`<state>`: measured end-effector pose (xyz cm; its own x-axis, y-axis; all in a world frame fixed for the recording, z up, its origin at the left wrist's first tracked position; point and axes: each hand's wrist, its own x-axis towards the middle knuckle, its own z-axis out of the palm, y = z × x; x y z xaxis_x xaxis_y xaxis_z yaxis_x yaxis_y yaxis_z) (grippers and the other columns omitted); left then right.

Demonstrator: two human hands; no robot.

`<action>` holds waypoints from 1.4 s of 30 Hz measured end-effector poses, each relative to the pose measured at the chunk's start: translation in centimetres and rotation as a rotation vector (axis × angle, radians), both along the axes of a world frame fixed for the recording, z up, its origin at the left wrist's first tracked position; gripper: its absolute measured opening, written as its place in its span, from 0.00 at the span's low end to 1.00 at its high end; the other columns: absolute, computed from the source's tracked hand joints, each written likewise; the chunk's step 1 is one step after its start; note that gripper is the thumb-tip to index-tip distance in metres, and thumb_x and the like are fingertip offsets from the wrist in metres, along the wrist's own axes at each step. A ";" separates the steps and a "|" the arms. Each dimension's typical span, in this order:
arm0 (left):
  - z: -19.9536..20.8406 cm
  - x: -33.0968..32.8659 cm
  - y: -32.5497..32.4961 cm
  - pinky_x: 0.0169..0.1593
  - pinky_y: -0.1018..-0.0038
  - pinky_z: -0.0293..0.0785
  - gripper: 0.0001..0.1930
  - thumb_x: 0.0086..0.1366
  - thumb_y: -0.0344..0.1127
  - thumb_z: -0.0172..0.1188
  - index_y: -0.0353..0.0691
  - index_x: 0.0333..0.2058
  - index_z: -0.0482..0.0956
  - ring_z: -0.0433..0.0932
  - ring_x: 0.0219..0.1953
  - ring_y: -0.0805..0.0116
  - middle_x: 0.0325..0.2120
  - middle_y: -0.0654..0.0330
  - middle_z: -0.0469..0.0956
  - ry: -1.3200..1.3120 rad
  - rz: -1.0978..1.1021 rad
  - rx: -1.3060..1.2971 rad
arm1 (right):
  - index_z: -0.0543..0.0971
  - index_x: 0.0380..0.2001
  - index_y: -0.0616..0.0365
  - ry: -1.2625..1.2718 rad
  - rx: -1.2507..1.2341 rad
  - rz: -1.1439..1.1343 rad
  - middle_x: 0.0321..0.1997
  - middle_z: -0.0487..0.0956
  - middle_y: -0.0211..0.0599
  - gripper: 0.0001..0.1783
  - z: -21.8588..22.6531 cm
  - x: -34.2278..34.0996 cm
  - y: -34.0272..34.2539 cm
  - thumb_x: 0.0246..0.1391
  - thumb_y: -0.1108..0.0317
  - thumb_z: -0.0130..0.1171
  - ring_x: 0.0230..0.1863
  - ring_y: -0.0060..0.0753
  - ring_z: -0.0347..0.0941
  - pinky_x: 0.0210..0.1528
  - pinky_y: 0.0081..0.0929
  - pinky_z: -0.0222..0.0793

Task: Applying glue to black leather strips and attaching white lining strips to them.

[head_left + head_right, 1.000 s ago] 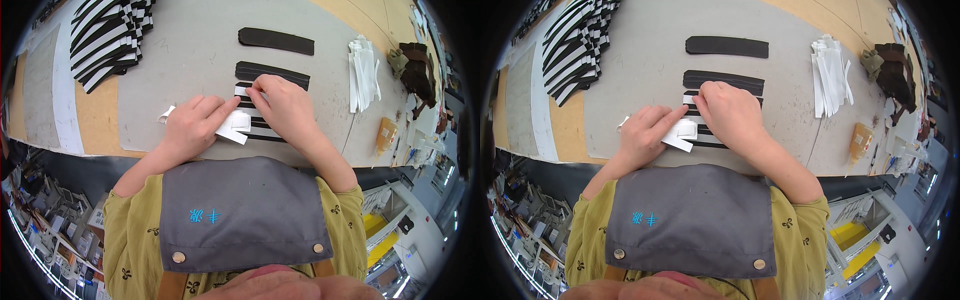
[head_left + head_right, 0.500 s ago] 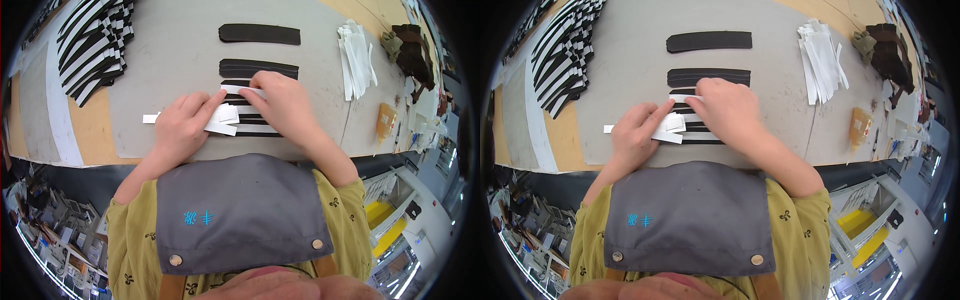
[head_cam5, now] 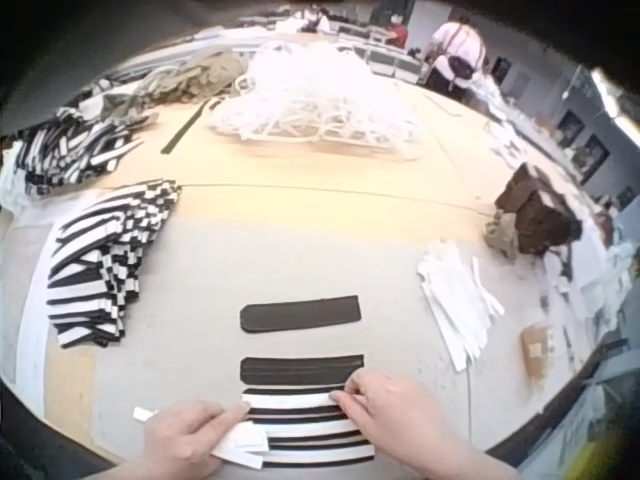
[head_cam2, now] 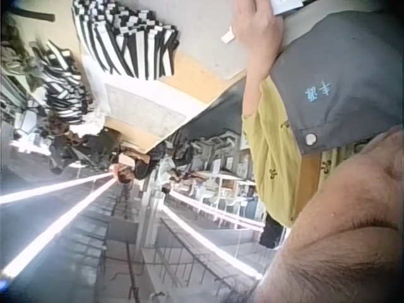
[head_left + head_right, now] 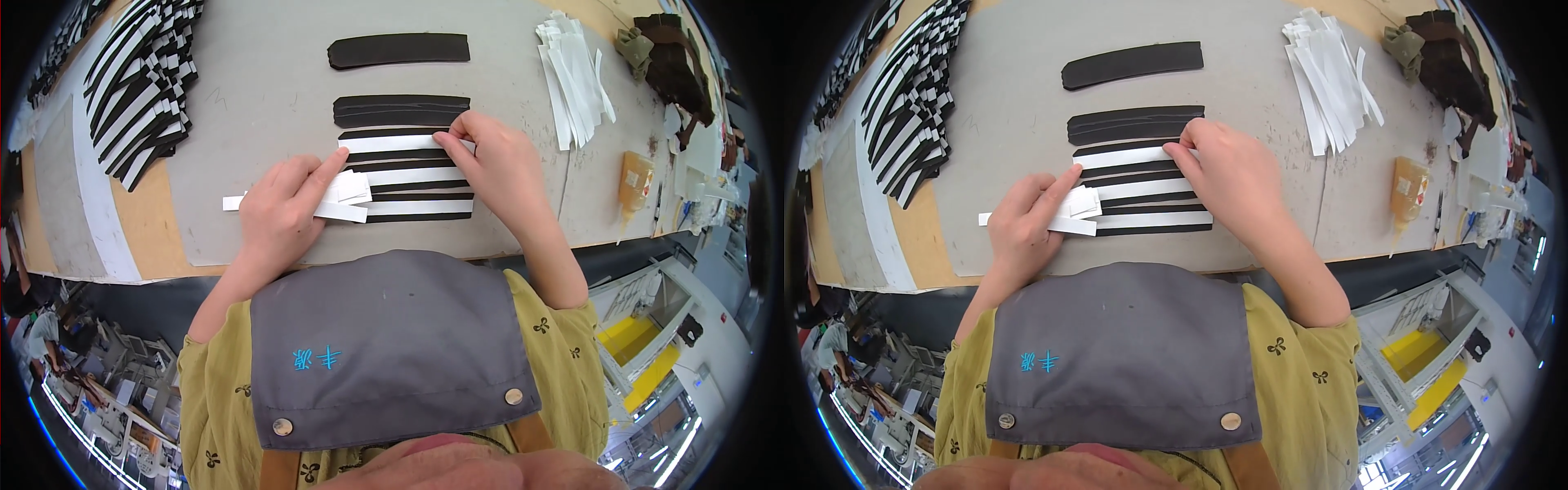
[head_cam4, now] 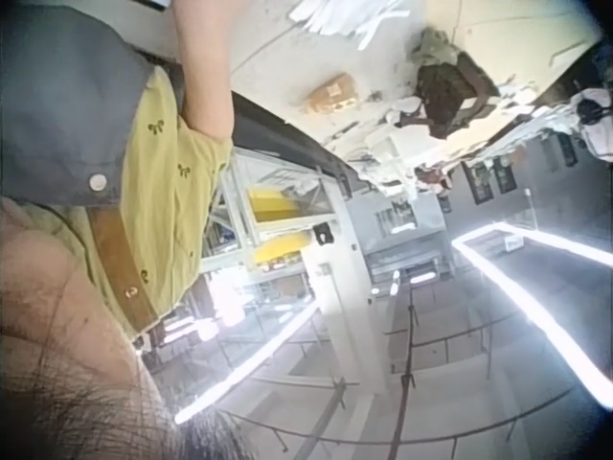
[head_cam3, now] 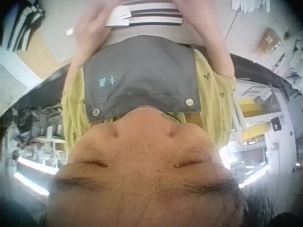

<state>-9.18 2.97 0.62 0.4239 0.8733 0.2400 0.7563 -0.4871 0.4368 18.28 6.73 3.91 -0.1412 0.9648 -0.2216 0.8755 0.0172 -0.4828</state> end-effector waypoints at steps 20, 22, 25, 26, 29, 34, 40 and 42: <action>1.2 1.6 0.7 0.35 0.72 0.75 0.36 0.41 0.19 0.63 0.47 0.55 0.86 0.78 0.33 0.65 0.35 0.64 0.79 -0.025 -0.111 0.052 | 0.76 0.34 0.52 0.009 0.325 -0.292 0.22 0.72 0.29 0.13 -1.0 2.9 -3.3 0.56 0.62 0.72 0.22 0.35 0.70 0.24 0.35 0.64; 1.6 2.9 1.6 0.35 0.73 0.74 0.39 0.39 0.20 0.64 0.48 0.57 0.84 0.77 0.33 0.66 0.37 0.65 0.79 0.016 -0.216 0.044 | 0.78 0.36 0.52 0.031 0.380 -0.268 0.23 0.73 0.28 0.12 -1.8 3.1 -5.1 0.55 0.63 0.72 0.22 0.35 0.70 0.24 0.35 0.63; 1.5 4.2 2.1 0.35 0.73 0.73 0.41 0.40 0.19 0.65 0.49 0.59 0.83 0.75 0.33 0.67 0.38 0.67 0.78 0.057 -0.254 0.023 | 0.80 0.40 0.53 0.021 0.505 -0.162 0.24 0.73 0.27 0.13 -2.6 3.2 -6.3 0.54 0.65 0.73 0.22 0.33 0.70 0.25 0.34 0.63; 1.3 4.4 2.2 0.35 0.73 0.73 0.41 0.40 0.19 0.65 0.49 0.59 0.83 0.75 0.33 0.67 0.38 0.67 0.78 0.058 -0.260 0.023 | 0.82 0.42 0.53 -0.011 0.575 -0.077 0.24 0.73 0.27 0.14 -2.8 3.1 -6.5 0.53 0.66 0.73 0.23 0.32 0.70 0.26 0.32 0.63; 0.7 4.7 2.1 0.34 0.72 0.73 0.40 0.41 0.19 0.65 0.51 0.59 0.83 0.74 0.32 0.67 0.37 0.68 0.77 0.057 -0.221 0.011 | 0.82 0.54 0.50 0.024 0.511 -0.075 0.26 0.74 0.26 0.25 -2.9 2.4 -6.6 0.52 0.64 0.74 0.24 0.31 0.70 0.28 0.31 0.64; 1.0 5.5 2.4 0.34 0.73 0.73 0.38 0.44 0.22 0.66 0.51 0.59 0.83 0.74 0.33 0.68 0.37 0.68 0.76 0.094 -0.230 0.012 | 0.81 0.62 0.44 0.019 0.507 -0.048 0.29 0.75 0.26 0.31 -3.5 2.7 -6.3 0.52 0.63 0.73 0.27 0.31 0.71 0.29 0.32 0.65; 1.3 6.9 3.4 0.35 0.72 0.73 0.36 0.46 0.26 0.70 0.49 0.59 0.82 0.74 0.33 0.68 0.37 0.68 0.75 0.063 -0.296 -0.032 | 0.81 0.61 0.45 0.063 0.466 -0.073 0.31 0.75 0.27 0.30 -3.4 2.8 -5.9 0.53 0.64 0.72 0.28 0.32 0.72 0.31 0.31 0.67; 0.8 7.1 3.6 0.35 0.72 0.73 0.36 0.47 0.27 0.70 0.49 0.60 0.81 0.74 0.33 0.68 0.37 0.68 0.75 0.062 -0.303 -0.040 | 0.82 0.61 0.47 0.075 0.483 -0.044 0.29 0.75 0.29 0.30 -3.5 2.9 -5.7 0.52 0.67 0.73 0.26 0.30 0.70 0.29 0.29 0.66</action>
<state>-2.12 6.56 1.45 0.6794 0.7129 0.1737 0.6047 -0.6781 0.4178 21.15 1.04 0.38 -0.0965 0.9603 0.2618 0.8435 0.2185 -0.4906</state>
